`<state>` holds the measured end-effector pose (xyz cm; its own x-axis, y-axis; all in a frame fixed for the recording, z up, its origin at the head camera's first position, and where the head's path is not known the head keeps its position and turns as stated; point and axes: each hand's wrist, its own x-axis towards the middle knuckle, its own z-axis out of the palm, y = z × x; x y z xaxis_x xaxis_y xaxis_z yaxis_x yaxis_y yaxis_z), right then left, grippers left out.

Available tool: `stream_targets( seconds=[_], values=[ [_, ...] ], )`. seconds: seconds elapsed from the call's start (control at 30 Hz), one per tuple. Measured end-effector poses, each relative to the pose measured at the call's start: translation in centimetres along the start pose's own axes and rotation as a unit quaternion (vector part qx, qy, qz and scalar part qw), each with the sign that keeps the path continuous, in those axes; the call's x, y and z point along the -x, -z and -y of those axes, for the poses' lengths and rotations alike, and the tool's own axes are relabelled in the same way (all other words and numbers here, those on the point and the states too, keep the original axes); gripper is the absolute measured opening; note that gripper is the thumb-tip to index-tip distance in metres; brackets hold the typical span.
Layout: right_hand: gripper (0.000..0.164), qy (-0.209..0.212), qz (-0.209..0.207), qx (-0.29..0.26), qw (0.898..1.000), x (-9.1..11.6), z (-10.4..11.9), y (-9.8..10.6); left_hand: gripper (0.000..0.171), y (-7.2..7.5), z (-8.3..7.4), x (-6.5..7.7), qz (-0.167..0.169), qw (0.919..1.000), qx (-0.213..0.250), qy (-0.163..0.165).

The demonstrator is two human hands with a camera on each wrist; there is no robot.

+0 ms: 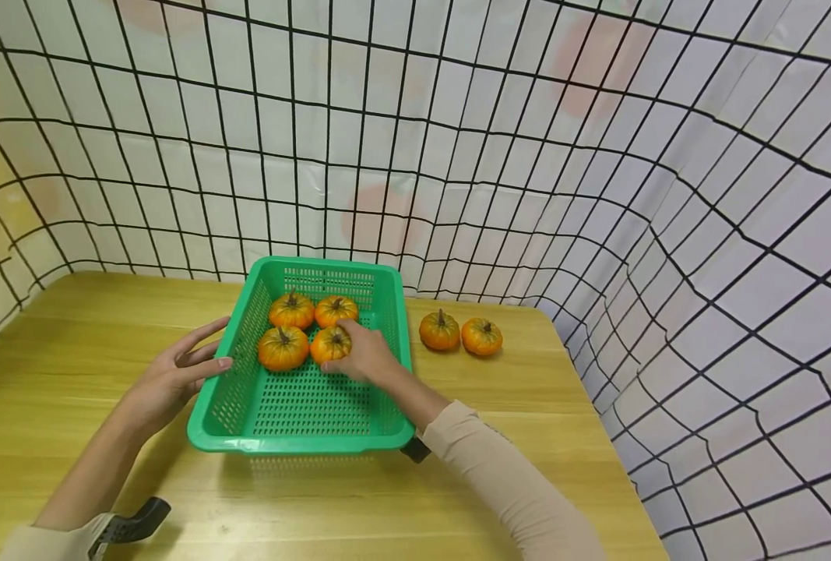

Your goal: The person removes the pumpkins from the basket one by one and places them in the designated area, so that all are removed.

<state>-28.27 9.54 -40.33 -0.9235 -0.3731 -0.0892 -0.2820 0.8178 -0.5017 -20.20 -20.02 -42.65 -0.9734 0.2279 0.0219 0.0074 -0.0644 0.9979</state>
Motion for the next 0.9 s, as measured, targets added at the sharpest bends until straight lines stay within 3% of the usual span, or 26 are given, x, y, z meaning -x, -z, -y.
stream_targets(
  seconds=[0.67, 0.9],
  values=[
    [0.081, 0.023, -0.085, -0.049, 0.995, 0.1, 0.4, 1.3, 0.076, 0.2, 0.2, -0.1, -0.005, 1.0, -0.007, 0.001],
    [0.08, 0.03, -0.092, -0.063, 0.993, 0.5, 0.4, 1.9, 0.076, 0.0, 0.2, -0.1, -0.002, 1.0, -0.004, 0.001]
  ],
)
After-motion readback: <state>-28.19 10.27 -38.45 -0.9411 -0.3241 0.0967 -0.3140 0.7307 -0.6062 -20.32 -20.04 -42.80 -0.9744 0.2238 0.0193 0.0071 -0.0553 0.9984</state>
